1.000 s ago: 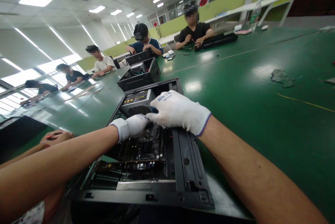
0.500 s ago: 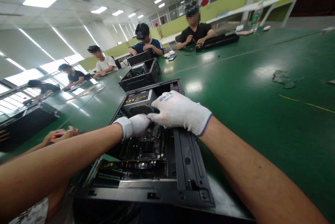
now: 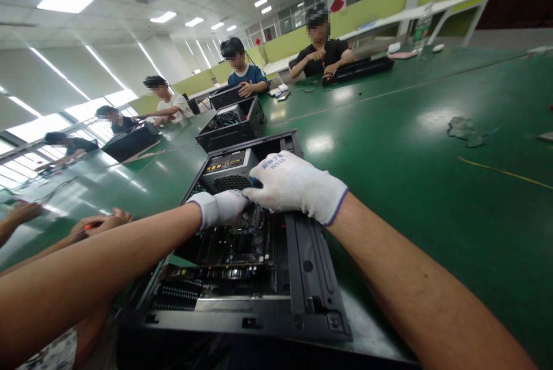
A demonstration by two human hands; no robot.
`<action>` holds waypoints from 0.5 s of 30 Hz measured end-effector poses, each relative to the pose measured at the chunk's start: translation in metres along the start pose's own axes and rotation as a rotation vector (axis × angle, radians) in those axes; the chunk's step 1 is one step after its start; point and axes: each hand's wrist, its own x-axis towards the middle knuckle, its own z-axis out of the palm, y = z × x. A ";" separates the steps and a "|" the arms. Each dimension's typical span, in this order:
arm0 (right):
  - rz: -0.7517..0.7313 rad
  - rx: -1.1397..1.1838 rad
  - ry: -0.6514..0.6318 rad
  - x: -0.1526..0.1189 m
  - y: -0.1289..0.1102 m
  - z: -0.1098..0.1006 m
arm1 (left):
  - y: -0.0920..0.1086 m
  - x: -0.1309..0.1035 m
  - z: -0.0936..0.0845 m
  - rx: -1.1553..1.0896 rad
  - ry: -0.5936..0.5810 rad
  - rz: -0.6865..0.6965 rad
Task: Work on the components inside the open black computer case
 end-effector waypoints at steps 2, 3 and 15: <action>0.009 0.002 -0.002 0.000 0.000 0.000 | 0.002 -0.002 -0.002 0.019 -0.044 0.007; 0.012 0.002 -0.004 0.000 0.000 0.000 | 0.003 -0.003 -0.003 0.027 -0.061 0.006; 0.017 0.011 0.002 -0.001 -0.002 0.000 | 0.010 -0.025 -0.017 -0.018 -0.042 -0.053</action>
